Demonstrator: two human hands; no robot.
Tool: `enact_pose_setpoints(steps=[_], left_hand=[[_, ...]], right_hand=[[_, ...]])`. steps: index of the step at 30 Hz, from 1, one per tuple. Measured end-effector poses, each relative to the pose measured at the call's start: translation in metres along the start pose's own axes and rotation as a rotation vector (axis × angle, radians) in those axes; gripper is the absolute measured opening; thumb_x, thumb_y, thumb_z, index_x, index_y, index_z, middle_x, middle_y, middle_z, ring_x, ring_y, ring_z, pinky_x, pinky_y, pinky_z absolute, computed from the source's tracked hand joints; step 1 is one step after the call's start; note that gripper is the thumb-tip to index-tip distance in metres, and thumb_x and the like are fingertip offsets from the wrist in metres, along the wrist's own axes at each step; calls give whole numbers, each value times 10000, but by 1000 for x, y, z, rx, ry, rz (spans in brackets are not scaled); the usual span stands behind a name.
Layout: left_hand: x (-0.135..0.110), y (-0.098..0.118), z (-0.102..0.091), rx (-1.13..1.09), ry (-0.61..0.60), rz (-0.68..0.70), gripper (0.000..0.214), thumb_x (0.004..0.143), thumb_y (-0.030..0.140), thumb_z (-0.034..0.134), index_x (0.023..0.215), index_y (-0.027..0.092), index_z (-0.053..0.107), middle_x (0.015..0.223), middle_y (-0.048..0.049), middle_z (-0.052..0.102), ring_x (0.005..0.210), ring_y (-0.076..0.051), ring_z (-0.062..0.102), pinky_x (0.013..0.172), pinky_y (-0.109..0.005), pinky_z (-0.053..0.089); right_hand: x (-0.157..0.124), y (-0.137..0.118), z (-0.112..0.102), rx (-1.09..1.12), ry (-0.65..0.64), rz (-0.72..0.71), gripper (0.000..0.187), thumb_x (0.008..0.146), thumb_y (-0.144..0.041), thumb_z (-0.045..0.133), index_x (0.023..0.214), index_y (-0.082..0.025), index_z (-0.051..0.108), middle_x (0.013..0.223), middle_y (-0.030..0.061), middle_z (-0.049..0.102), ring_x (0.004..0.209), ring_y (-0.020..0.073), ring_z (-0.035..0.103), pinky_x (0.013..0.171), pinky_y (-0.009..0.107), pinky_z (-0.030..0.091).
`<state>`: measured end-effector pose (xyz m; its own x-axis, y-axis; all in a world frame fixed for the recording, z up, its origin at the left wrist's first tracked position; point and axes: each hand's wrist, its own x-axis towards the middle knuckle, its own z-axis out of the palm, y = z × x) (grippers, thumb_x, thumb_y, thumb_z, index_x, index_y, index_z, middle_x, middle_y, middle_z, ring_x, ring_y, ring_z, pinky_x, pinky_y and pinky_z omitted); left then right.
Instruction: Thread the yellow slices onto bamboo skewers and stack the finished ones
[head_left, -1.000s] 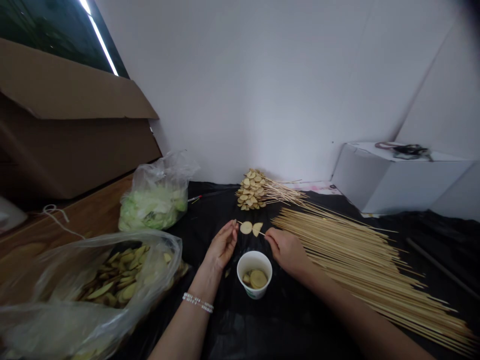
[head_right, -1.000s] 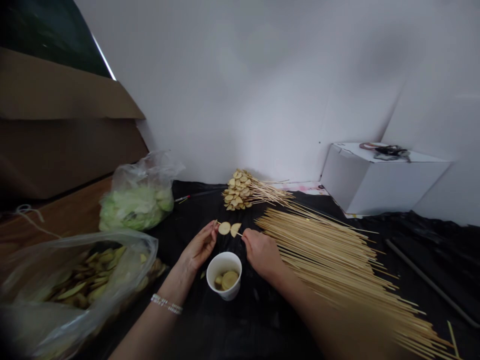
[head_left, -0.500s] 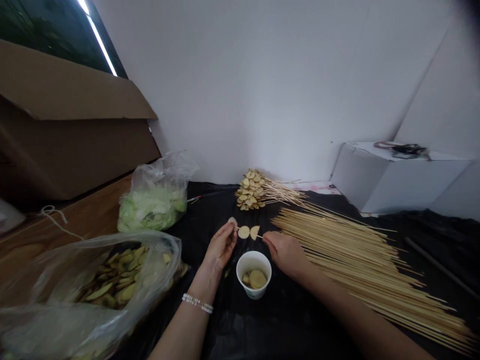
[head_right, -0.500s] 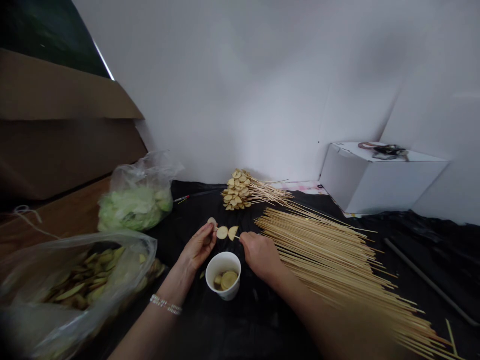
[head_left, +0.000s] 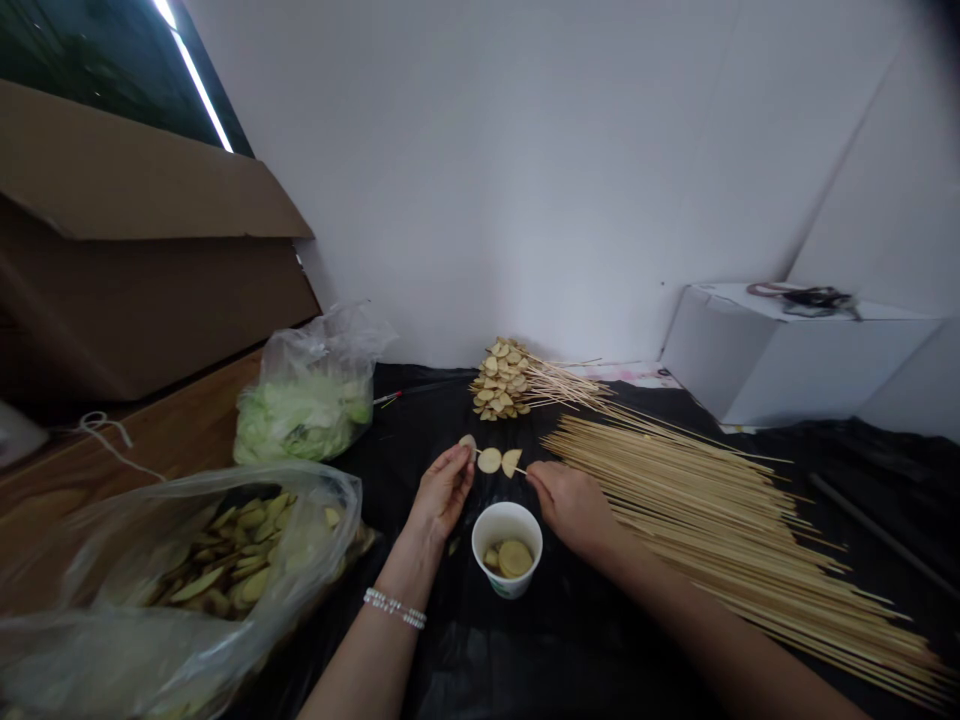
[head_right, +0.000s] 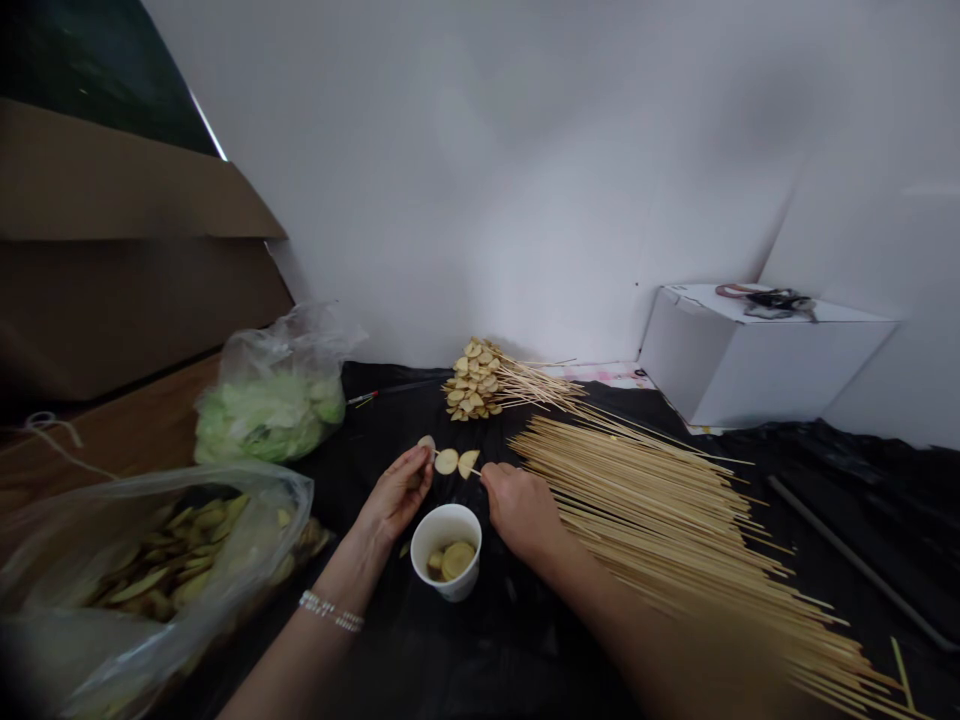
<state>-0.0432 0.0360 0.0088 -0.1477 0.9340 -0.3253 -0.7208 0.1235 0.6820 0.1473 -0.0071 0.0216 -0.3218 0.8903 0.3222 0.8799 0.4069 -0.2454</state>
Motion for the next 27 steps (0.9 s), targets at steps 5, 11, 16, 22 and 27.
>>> enact_pose_setpoints(steps=[5, 11, 16, 22, 27], left_hand=[[-3, 0, 2, 19, -1, 7, 137, 744, -29, 636, 752, 107, 643, 720, -34, 693, 622, -88, 655, 574, -148, 540], [-6, -2, 3, 102, -32, 71, 136, 688, -5, 705, 736, 118, 671, 804, -43, 717, 653, -78, 650, 589, -140, 524], [-7, -3, 4, 153, -57, 94, 129, 665, 29, 739, 727, 126, 682, 832, -48, 722, 645, -71, 640, 587, -140, 515], [-9, -2, 5, 175, -58, 83, 138, 639, 48, 767, 721, 120, 683, 772, -41, 714, 614, -69, 628, 575, -142, 513], [-7, -2, 4, 205, -69, 91, 178, 599, 73, 799, 730, 127, 693, 774, -41, 716, 604, -66, 621, 576, -142, 511]], right_hand=[[0, -1, -2, -22, -1, 8, 272, 969, -262, 354, 844, -198, 588, 807, 22, 645, 761, 135, 583, 630, 250, 297], [-3, 0, 0, -132, 68, -21, 283, 967, -248, 344, 865, -208, 606, 800, 22, 640, 692, 140, 563, 585, 278, 257], [-3, 0, 0, -158, 68, -44, 281, 968, -249, 338, 865, -206, 596, 787, 26, 635, 684, 146, 563, 579, 286, 247], [-1, -3, -1, -103, -3, 15, 272, 975, -263, 335, 880, -194, 581, 791, 24, 652, 705, 140, 588, 577, 273, 265], [-1, -3, -2, -113, -17, 25, 270, 975, -264, 337, 883, -192, 581, 808, 31, 661, 714, 144, 601, 573, 274, 270]])
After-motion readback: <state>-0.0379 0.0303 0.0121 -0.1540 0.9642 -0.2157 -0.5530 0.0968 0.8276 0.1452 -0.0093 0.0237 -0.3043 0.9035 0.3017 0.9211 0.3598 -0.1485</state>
